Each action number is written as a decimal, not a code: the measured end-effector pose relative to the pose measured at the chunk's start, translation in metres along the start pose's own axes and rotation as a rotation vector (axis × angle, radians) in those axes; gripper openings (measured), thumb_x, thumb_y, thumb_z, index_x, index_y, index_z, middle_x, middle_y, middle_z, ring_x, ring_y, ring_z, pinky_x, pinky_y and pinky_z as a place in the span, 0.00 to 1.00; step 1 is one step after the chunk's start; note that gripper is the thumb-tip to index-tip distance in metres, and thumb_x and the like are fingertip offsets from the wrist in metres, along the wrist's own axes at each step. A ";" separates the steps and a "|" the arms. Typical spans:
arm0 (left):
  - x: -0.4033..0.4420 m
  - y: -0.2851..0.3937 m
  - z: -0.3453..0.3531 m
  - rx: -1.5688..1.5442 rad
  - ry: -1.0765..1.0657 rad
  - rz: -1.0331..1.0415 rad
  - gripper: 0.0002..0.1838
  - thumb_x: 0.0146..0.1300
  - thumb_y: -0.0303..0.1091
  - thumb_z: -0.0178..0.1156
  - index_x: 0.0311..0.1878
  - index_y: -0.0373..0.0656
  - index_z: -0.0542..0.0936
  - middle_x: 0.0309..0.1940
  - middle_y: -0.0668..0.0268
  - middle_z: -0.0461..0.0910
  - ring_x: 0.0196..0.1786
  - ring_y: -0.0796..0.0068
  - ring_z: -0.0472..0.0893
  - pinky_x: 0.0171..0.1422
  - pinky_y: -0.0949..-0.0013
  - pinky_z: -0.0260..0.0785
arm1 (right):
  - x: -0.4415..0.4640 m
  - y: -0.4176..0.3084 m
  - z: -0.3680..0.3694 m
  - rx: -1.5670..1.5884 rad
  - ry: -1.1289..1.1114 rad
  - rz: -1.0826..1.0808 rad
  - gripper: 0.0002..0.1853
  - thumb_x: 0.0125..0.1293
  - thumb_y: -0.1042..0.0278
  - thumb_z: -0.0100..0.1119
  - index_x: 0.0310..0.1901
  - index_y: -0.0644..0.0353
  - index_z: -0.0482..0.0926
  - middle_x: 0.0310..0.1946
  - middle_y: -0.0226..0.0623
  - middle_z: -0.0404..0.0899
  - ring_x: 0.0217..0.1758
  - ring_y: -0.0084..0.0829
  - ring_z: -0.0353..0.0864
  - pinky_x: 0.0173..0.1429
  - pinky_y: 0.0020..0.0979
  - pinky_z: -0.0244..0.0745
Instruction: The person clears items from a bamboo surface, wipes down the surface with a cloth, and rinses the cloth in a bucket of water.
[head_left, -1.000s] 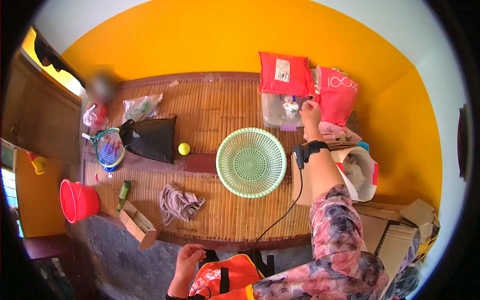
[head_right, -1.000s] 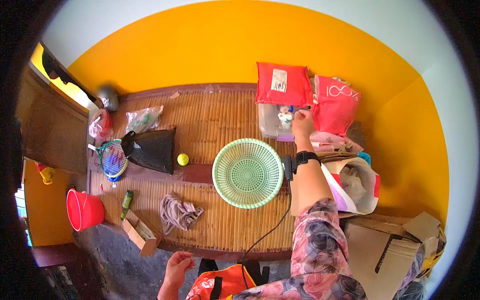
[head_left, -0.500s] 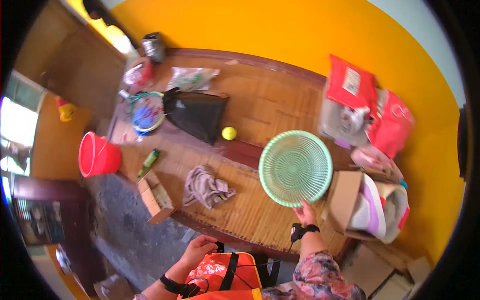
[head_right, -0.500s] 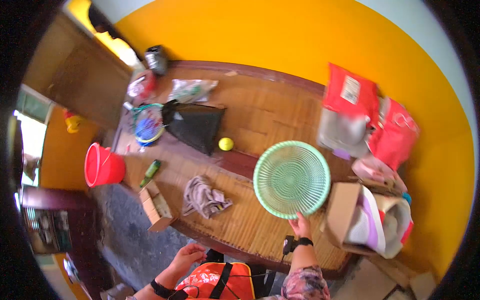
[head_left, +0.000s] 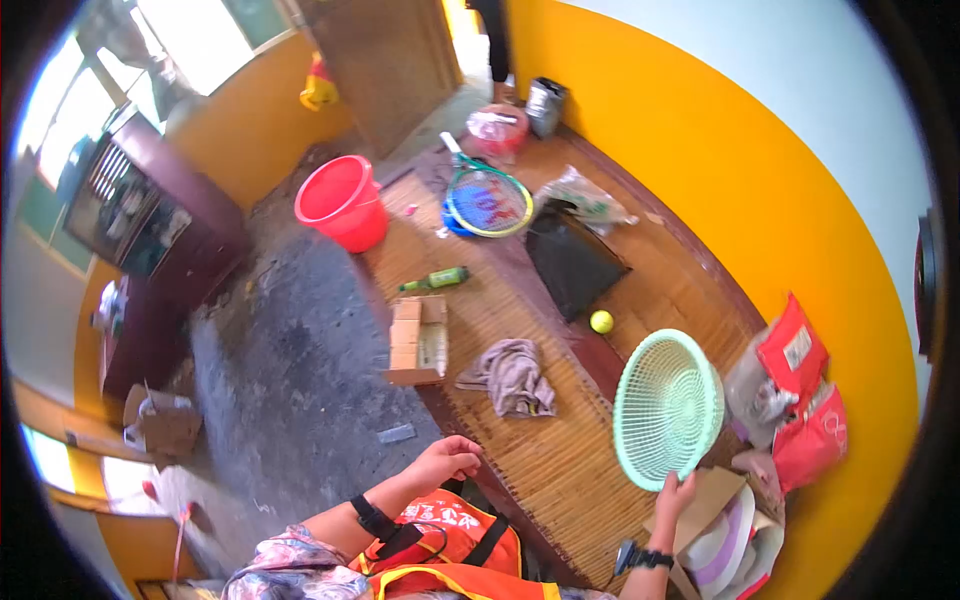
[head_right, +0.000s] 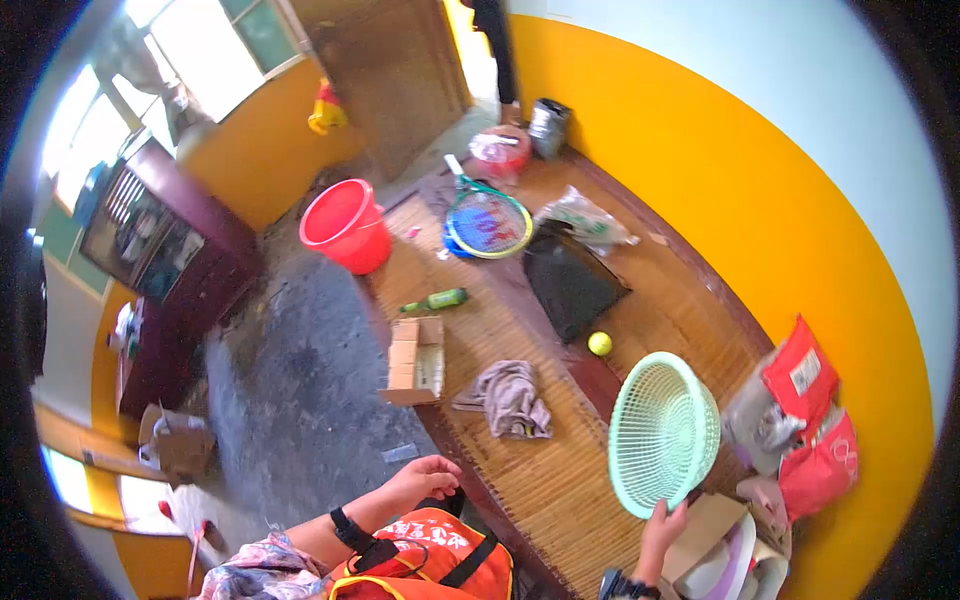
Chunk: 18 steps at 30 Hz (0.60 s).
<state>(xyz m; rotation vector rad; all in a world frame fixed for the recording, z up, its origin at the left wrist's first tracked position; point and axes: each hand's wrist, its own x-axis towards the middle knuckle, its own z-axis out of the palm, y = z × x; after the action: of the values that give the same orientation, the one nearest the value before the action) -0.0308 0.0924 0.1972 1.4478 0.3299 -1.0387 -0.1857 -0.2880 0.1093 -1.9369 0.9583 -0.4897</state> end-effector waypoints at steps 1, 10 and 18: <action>-0.006 -0.003 -0.011 -0.022 0.022 0.017 0.10 0.57 0.30 0.54 0.42 0.42 0.71 0.32 0.70 0.75 0.33 0.80 0.74 0.36 0.77 0.66 | -0.009 -0.024 0.004 0.007 -0.024 -0.026 0.13 0.53 0.75 0.48 0.41 0.71 0.71 0.40 0.54 0.74 0.41 0.47 0.74 0.46 0.40 0.67; -0.036 -0.015 -0.096 -0.277 0.199 0.247 0.43 0.52 0.42 0.61 0.66 0.49 0.46 0.62 0.57 0.55 0.63 0.62 0.57 0.61 0.51 0.53 | -0.078 -0.198 0.034 -0.138 -0.474 -0.881 0.18 0.57 0.74 0.49 0.50 0.71 0.68 0.45 0.50 0.70 0.47 0.43 0.70 0.51 0.35 0.64; -0.086 0.005 -0.220 -0.325 0.240 0.295 0.44 0.53 0.44 0.59 0.67 0.49 0.42 0.63 0.55 0.54 0.65 0.60 0.55 0.65 0.51 0.46 | -0.143 -0.271 0.116 0.099 -0.569 -0.772 0.16 0.59 0.74 0.52 0.49 0.70 0.69 0.44 0.44 0.74 0.45 0.34 0.73 0.45 0.31 0.69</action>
<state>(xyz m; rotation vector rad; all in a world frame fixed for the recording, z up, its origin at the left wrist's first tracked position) 0.0111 0.3230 0.2276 1.2785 0.4215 -0.5457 -0.0824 -0.0310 0.2841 -2.1355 -0.1940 -0.3574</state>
